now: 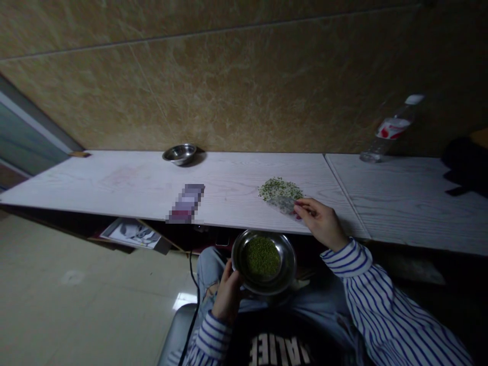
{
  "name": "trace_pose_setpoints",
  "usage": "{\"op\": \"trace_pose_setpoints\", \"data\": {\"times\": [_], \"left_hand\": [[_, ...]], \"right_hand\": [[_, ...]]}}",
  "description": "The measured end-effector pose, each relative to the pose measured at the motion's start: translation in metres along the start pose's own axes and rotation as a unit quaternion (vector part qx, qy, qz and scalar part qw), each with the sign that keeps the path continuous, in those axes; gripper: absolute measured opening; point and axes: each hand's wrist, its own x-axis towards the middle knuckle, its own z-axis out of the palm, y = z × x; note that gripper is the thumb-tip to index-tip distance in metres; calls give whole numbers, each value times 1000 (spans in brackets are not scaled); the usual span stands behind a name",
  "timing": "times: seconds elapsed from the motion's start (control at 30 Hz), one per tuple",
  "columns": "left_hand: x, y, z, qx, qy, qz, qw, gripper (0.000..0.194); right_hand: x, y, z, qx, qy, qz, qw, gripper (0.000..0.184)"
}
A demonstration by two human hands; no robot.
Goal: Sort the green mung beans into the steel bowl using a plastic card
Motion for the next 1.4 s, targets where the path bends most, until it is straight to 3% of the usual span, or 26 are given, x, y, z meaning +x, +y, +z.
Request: {"op": "trace_pose_setpoints", "data": {"times": [0.23, 0.47, 0.63, 0.8, 1.03, 1.27, 1.4], "left_hand": [[-2, -2, 9, -4, -27, 15, 1000, 57], [-4, -3, 18, -15, -31, 29, 999, 50], [5, -1, 28, -40, -41, 45, 997, 48], [16, -5, 45, -61, -48, 59, 995, 45], [9, -6, 70, -75, -35, 28, 996, 40], [14, -4, 61, -32, -67, 12, 997, 40], [19, 1, 47, -6, -91, -8, 996, 53]], "right_hand": [[26, 19, -15, 27, 42, -7, 999, 36], [55, 43, -7, 44, 85, -39, 995, 40], [49, 56, -2, 30, 111, -44, 992, 40], [40, 51, -1, -12, 125, -50, 991, 34], [38, 45, 0, -122, 137, -64, 981, 31], [42, 48, 0, -118, 180, -43, 976, 31], [44, 50, 1, -128, 209, -35, 969, 34]]}}
